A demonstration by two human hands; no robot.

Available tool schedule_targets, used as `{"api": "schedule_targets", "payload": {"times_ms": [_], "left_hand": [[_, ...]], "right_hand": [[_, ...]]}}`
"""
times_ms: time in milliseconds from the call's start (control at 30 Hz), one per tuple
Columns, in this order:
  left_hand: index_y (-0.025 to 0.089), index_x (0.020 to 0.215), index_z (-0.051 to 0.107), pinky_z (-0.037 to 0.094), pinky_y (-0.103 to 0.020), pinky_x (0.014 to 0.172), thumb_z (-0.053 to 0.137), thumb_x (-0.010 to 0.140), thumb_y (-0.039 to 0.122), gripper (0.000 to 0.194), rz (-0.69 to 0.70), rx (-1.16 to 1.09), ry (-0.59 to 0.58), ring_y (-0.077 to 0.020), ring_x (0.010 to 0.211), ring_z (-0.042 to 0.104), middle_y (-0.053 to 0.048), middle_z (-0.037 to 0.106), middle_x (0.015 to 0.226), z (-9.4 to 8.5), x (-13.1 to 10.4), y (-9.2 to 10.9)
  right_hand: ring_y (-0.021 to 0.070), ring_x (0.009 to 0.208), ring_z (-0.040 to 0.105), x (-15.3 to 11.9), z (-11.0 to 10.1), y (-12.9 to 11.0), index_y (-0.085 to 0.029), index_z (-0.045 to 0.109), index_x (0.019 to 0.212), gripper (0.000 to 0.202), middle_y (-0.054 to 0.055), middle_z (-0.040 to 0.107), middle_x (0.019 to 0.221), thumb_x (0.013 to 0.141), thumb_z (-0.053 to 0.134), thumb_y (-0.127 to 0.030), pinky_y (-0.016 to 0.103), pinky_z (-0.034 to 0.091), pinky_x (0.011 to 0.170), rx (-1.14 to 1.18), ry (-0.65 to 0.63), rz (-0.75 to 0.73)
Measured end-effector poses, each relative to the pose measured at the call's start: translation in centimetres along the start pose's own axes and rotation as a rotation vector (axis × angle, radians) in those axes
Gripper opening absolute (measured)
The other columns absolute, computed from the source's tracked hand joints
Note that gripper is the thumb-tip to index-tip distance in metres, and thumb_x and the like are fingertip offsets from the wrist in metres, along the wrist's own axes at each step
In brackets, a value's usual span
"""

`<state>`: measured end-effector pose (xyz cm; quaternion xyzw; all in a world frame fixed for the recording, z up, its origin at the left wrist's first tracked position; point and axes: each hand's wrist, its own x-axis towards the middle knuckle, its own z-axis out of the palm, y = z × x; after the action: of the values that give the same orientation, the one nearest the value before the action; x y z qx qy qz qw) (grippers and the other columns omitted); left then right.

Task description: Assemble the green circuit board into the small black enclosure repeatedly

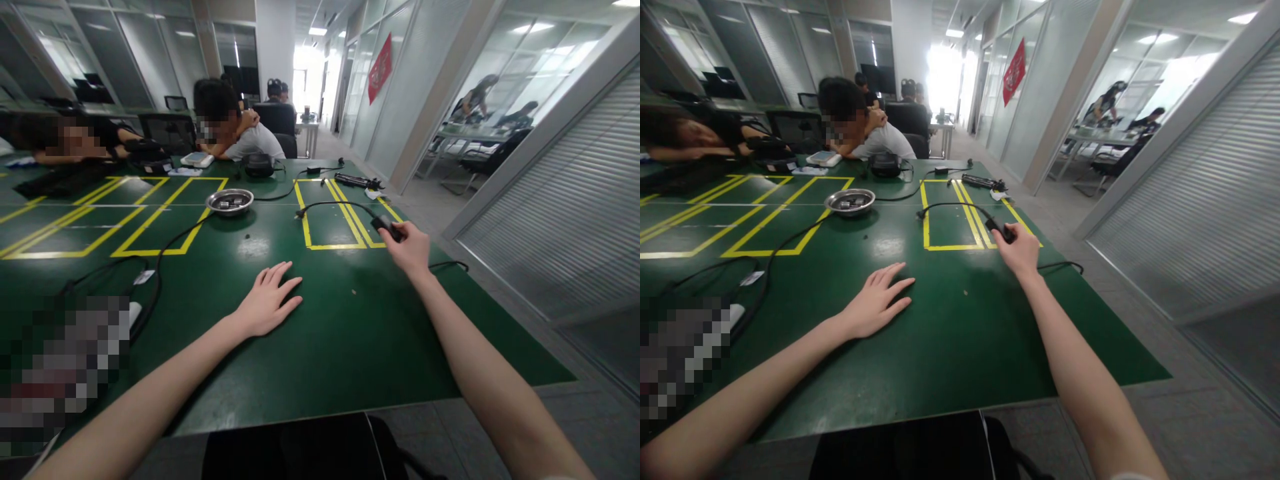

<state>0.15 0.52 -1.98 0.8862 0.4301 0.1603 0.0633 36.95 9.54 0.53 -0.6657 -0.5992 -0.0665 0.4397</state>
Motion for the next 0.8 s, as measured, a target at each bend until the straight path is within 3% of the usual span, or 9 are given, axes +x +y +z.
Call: {"api": "schedule_targets", "payload": {"times_ms": [167,433,600,700,800], "left_hand": [[0.025,0.150,0.053,0.025,-0.058,0.127,0.044,0.107,0.052,0.052,-0.004,-0.019,-0.054,-0.0309,0.150,0.041,-0.014,0.047,0.160,0.0,0.1,-0.1],[0.026,0.151,0.053,0.025,-0.057,0.128,0.044,0.107,0.052,0.051,-0.001,-0.008,-0.064,-0.0296,0.151,0.040,-0.013,0.046,0.161,-0.4,-0.1,0.1],[0.023,0.152,0.052,0.024,-0.059,0.128,0.043,0.107,0.050,0.053,-0.007,-0.008,-0.078,-0.0314,0.152,0.039,-0.016,0.045,0.162,-0.3,0.0,0.0],[0.023,0.151,0.052,0.024,-0.059,0.128,0.044,0.107,0.051,0.053,-0.007,-0.008,-0.071,-0.0314,0.151,0.039,-0.016,0.045,0.162,-0.2,0.0,0.0],[0.024,0.151,0.053,0.025,-0.058,0.128,0.044,0.106,0.051,0.052,-0.003,-0.009,-0.057,-0.0308,0.151,0.040,-0.014,0.046,0.161,-0.1,0.0,-0.1]], "right_hand": [[0.0353,0.090,0.073,1.2,-1.2,4.0,-0.016,0.072,0.095,0.039,0.018,0.078,0.093,0.081,0.064,-0.051,0.043,0.054,0.082,-0.117,0.205,0.173],[0.0371,0.090,0.073,0.7,0.2,5.8,-0.019,0.071,0.089,0.036,0.018,0.078,0.090,0.075,0.069,-0.052,0.046,0.055,0.081,-0.176,0.101,0.294],[0.0354,0.094,0.072,0.7,-0.4,5.2,-0.017,0.069,0.098,0.042,0.018,0.077,0.097,0.079,0.064,-0.053,0.044,0.055,0.084,-0.087,0.132,0.198],[0.0276,0.073,0.067,0.6,-1.2,4.3,-0.015,0.069,0.104,0.048,0.013,0.074,0.084,0.079,0.061,-0.056,0.038,0.053,0.072,-0.027,0.201,0.102],[0.0213,0.057,0.057,0.4,-1.5,3.4,-0.014,0.070,0.108,0.054,0.005,0.066,0.069,0.079,0.061,-0.059,0.033,0.047,0.060,0.008,0.186,0.010]]}}
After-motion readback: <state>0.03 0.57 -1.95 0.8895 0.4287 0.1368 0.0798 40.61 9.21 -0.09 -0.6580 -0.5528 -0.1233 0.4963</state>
